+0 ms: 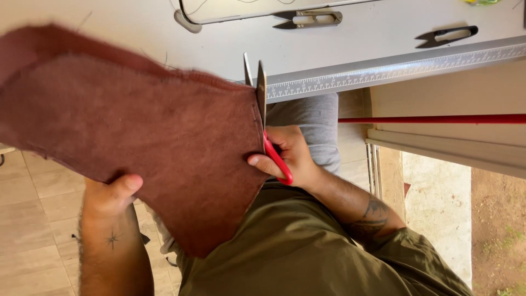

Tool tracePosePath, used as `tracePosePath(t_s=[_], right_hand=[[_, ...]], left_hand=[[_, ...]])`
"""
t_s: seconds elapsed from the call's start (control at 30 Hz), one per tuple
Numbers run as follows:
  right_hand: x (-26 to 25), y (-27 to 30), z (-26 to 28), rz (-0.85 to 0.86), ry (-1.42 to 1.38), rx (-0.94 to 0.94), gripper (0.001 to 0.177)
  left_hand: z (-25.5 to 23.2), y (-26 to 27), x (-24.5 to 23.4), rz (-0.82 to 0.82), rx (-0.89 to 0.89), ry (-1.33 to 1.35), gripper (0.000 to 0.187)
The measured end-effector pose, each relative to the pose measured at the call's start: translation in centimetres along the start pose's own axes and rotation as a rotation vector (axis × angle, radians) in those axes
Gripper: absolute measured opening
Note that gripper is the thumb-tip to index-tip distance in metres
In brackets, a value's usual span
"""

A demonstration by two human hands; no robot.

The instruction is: Cutting a piece of leather with scissors and then shaping a leather pouch at a sewing station

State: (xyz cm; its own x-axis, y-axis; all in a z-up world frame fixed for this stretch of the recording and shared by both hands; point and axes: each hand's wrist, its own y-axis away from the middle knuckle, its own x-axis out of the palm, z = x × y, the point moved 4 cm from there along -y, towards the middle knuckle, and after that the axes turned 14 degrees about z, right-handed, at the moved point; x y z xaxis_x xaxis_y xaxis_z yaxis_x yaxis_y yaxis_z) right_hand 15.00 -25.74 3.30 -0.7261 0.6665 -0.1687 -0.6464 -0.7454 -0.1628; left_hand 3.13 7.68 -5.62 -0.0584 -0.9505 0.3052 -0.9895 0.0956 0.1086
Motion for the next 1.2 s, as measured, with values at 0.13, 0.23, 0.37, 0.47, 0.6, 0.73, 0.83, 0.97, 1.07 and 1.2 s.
tracePosePath(t_s=[0.13,0.23,0.37,0.47,0.6,0.73,0.83,0.97,1.07,1.2], right_hand=[[0.5,0.1,-0.2,0.012,0.005,-0.008,0.042],[0.0,-0.1,-0.4,0.0,0.038,0.009,0.046],[-0.3,-0.5,-0.5,0.0,0.028,0.016,0.054],[-0.1,-0.6,-0.5,-0.02,0.079,0.006,0.054],[0.4,-0.2,-0.1,-0.091,0.204,-0.001,0.049],[0.8,0.2,0.1,-0.107,0.249,0.007,0.044],[0.5,0.7,0.4,-0.092,0.279,0.008,0.041],[-0.1,-0.3,0.6,0.082,0.149,-0.026,0.043],[-0.8,-0.1,1.5,0.196,0.084,0.048,0.043],[-1.9,-1.0,1.7,0.314,0.106,0.048,0.045]], left_hand=[[-6.4,-3.2,4.9,-0.071,-0.056,-0.304,0.073],[-6.9,-3.5,5.0,-0.092,0.033,-0.581,0.043],[-7.2,-4.1,6.0,-0.116,-0.096,-0.578,0.029],[-7.7,-4.2,6.5,-0.136,-0.078,-0.614,0.031],[-6.9,-3.7,5.6,-0.059,0.081,-0.778,0.025],[-7.0,-3.9,5.7,-0.121,-0.045,-0.59,0.026],[-7.4,-4.5,6.2,-0.197,-0.083,-0.38,0.041],[-11.5,-5.5,7.0,-0.274,-0.132,-0.347,0.049],[-13.6,-6.6,8.5,-0.245,-0.373,-0.325,0.053],[-14.0,-7.5,9.4,-0.148,-0.538,-0.331,0.05]])
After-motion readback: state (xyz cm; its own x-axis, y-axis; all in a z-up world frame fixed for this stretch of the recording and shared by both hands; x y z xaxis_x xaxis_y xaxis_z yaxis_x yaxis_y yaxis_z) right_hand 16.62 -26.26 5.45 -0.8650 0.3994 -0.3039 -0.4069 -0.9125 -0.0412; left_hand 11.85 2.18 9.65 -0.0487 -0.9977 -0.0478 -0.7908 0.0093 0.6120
